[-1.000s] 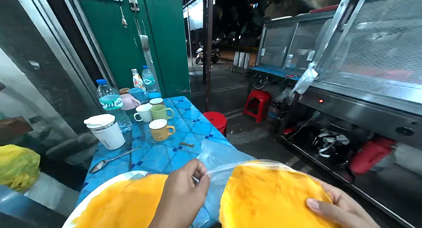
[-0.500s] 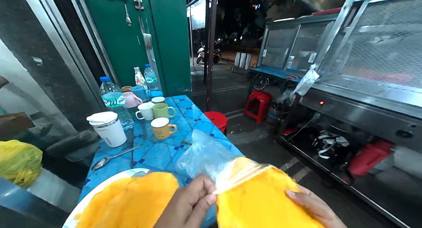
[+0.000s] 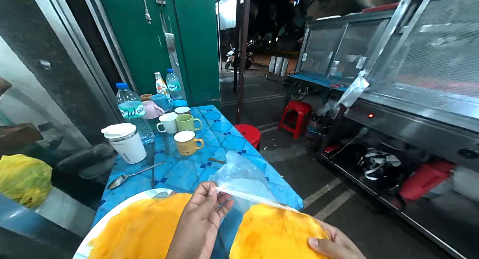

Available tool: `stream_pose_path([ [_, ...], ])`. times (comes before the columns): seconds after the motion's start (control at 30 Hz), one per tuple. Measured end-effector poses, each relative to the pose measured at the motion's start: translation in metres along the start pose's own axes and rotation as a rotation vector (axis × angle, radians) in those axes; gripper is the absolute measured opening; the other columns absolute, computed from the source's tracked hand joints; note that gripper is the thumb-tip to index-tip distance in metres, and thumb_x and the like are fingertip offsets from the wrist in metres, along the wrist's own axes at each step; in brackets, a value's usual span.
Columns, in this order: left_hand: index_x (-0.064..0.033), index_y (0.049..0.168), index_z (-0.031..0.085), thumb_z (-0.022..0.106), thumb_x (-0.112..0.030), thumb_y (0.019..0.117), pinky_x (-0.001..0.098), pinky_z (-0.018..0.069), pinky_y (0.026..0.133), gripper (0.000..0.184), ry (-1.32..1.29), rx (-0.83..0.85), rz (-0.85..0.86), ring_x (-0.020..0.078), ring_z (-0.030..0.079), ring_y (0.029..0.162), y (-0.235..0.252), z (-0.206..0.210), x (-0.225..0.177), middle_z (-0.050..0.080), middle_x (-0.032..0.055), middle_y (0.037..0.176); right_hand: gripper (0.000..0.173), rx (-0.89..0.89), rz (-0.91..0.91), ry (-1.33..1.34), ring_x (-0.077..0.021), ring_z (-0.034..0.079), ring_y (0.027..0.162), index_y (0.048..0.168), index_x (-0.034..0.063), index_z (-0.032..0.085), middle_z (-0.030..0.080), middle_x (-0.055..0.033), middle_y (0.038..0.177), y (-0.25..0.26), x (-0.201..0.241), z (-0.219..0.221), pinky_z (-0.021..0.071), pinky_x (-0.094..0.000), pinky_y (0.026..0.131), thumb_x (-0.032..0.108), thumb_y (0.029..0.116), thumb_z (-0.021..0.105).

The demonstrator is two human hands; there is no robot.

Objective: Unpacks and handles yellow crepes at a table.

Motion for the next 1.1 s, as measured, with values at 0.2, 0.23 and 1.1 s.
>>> stream_pose_path([
  [0.2,-0.0020,0.112,0.051,0.026,-0.012,0.1122,0.0348,0.0630,0.074,0.027,-0.259,-0.087,0.004,0.0199,0.072,0.078,0.010,-0.003,0.011,0.068,0.0120,0.093,0.031,0.133,0.006,0.034,-0.0055,0.073,0.092,0.125,0.0151,0.069,0.078,0.0030,0.106,0.004,-0.005,0.007,0.0608,-0.0268,0.085,0.006,0.0977,0.055],
  [0.23,-0.0014,0.112,0.052,0.026,-0.012,0.1122,0.0346,0.0631,0.073,0.028,-0.261,-0.082,0.030,0.0196,0.072,0.078,0.011,-0.002,0.010,0.069,0.0125,0.093,0.031,0.148,0.008,0.048,-0.0055,0.073,0.092,0.125,0.0159,0.070,0.078,0.0030,0.106,0.005,-0.006,0.008,0.0607,-0.0266,0.085,0.008,0.0978,0.057],
  [1.1,-0.0031,0.107,0.065,0.076,-0.022,0.0912,0.0236,0.0539,0.054,0.027,0.653,0.091,0.198,0.0097,0.065,0.064,0.022,0.011,0.013,0.070,0.0028,0.083,0.039,0.182,-0.128,-0.041,-0.0037,0.071,0.101,0.137,0.0199,0.064,0.075,0.0070,0.116,0.007,-0.006,0.007,0.0591,-0.0263,0.092,0.019,0.0981,0.064],
])
Point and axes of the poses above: each hand's wrist, its own y-axis towards the middle knuckle, its own z-axis out of the palm, x = y × z, the point moved 8 cm from there along y, towards the middle knuckle
